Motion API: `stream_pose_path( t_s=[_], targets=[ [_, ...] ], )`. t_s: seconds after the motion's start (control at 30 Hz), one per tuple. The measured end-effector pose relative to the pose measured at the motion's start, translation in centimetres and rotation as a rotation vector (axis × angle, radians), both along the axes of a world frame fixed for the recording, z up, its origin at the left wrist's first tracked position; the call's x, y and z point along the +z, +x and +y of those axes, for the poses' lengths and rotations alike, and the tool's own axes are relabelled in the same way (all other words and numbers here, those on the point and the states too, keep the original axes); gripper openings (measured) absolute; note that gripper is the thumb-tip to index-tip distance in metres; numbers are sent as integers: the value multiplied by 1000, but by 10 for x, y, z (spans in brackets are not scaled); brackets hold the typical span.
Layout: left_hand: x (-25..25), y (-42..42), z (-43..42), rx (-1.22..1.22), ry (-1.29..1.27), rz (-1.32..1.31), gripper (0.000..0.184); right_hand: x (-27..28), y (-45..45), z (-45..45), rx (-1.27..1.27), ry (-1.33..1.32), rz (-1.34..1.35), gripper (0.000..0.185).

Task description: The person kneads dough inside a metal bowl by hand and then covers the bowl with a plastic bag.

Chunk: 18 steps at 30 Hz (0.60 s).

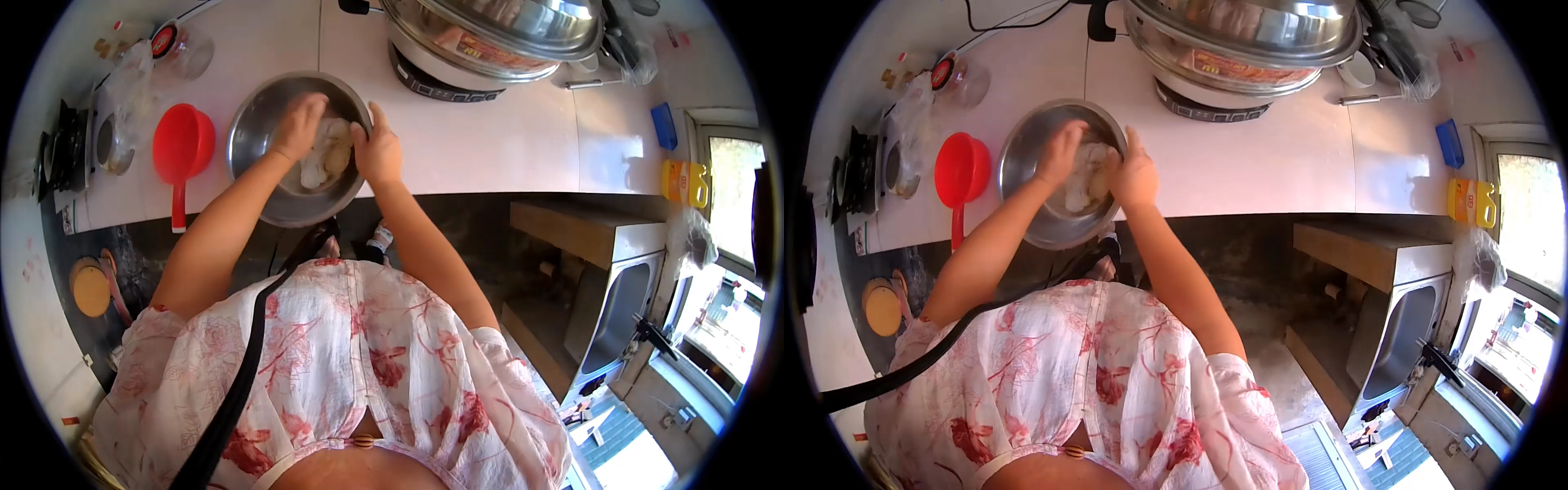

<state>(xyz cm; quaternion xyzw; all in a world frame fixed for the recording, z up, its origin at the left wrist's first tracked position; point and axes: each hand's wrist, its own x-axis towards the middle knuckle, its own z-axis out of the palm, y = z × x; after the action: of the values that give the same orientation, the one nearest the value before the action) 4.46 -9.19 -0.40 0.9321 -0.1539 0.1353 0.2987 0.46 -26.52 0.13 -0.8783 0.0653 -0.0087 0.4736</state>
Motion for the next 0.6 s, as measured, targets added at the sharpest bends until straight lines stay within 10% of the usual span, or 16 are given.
stream_pose_path(
  t_s=[0.07, 0.3, 0.6],
  targets=[
    [40, -13, 13, 46, -218, -58, 24, 5, -9, -20, -11, 374, 11, 33],
    [39, -105, 88, 543, -487, 92, 16, -8, -67, -89, -6, -194, -47, 9],
    [-17, -106, 123, 738, -395, 72, 35, 44, -28, -11, 137, -22, -365, 11]
  ],
)
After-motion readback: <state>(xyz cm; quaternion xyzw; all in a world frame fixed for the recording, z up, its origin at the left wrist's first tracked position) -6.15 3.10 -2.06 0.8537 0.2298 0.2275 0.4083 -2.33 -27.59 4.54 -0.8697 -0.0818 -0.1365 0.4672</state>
